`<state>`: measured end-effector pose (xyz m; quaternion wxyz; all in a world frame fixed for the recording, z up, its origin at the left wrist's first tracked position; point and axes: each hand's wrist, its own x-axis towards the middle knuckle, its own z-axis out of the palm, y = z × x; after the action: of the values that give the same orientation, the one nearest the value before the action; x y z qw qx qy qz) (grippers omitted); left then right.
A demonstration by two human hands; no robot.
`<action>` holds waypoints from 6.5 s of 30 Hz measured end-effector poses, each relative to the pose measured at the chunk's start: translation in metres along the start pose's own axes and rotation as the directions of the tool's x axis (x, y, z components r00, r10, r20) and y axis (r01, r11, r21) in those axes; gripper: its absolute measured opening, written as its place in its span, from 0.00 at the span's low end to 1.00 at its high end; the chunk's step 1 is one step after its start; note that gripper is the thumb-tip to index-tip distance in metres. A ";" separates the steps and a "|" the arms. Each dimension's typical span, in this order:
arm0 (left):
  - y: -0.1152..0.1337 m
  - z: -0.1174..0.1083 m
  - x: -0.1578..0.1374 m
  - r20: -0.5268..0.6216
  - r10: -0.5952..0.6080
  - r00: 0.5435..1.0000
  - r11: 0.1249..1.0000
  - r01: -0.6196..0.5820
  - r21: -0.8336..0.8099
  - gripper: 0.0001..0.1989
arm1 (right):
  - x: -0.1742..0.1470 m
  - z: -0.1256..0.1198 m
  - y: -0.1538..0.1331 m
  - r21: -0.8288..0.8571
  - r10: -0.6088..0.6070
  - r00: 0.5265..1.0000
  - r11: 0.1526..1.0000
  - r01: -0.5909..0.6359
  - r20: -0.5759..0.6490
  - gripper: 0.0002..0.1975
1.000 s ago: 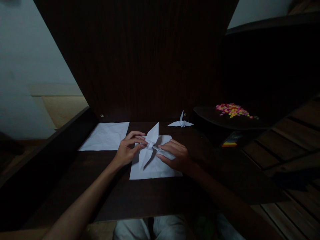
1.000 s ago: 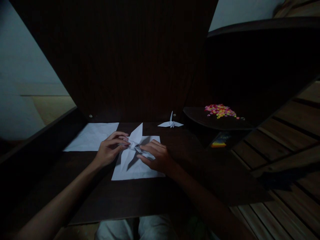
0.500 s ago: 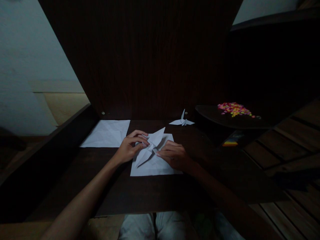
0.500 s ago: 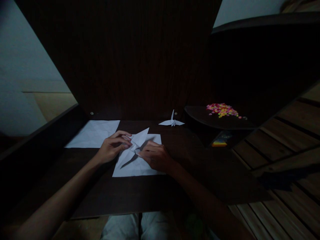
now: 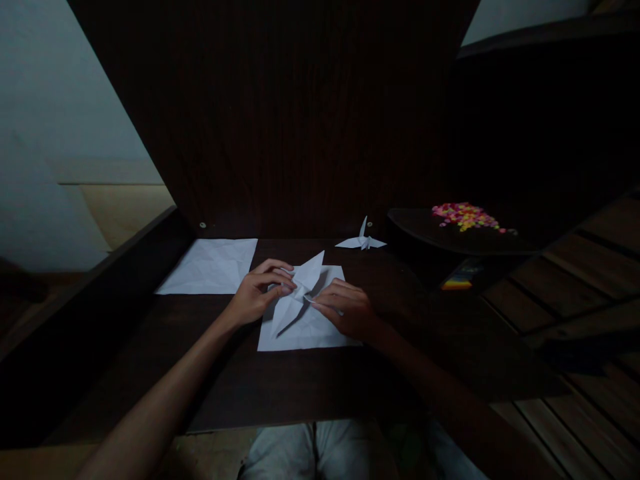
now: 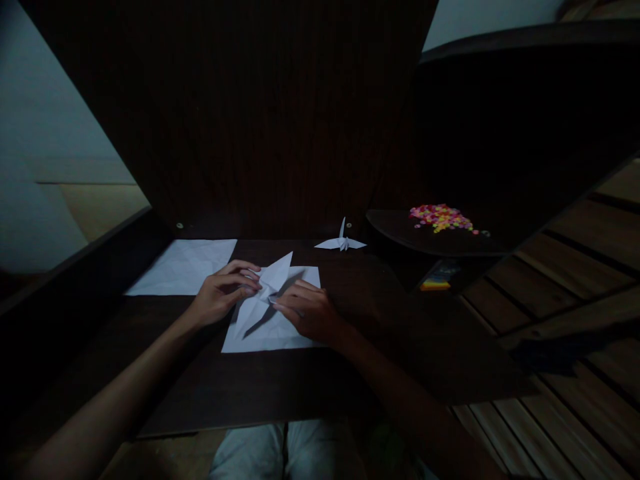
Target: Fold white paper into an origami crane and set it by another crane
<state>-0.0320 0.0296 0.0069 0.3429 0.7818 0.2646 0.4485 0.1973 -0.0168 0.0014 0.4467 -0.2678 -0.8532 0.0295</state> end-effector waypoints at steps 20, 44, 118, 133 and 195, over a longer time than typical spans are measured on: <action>-0.002 -0.003 0.000 -0.017 -0.020 1.000 0.999 0.020 -0.041 0.05 | -0.017 0.005 -0.002 -0.224 0.002 0.995 0.974 -0.023 -0.097 0.15; -0.008 0.000 0.002 0.083 -0.182 0.980 0.980 0.188 -0.068 0.15 | -0.012 0.019 -0.009 -0.188 0.140 0.986 0.970 -0.155 -0.092 0.08; -0.036 0.000 -0.010 0.106 -0.158 0.982 0.560 0.001 0.828 0.15 | 0.009 0.013 0.113 -0.546 0.698 0.680 0.488 -0.681 -0.226 0.13; -0.062 0.000 -0.017 0.061 -0.223 0.973 0.566 0.079 0.820 0.27 | -0.020 -0.008 0.088 -0.541 0.722 0.692 0.588 -0.602 0.015 0.10; -0.061 0.006 -0.015 0.039 -0.313 0.949 0.568 0.154 0.809 0.32 | -0.029 0.001 0.092 -0.215 0.781 0.624 0.604 -0.768 -0.034 0.23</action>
<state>-0.0403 0.0549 -0.0504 0.0366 0.8464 0.5059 0.1620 0.2494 0.0479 -0.0471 0.3320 -0.6546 -0.6649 0.1386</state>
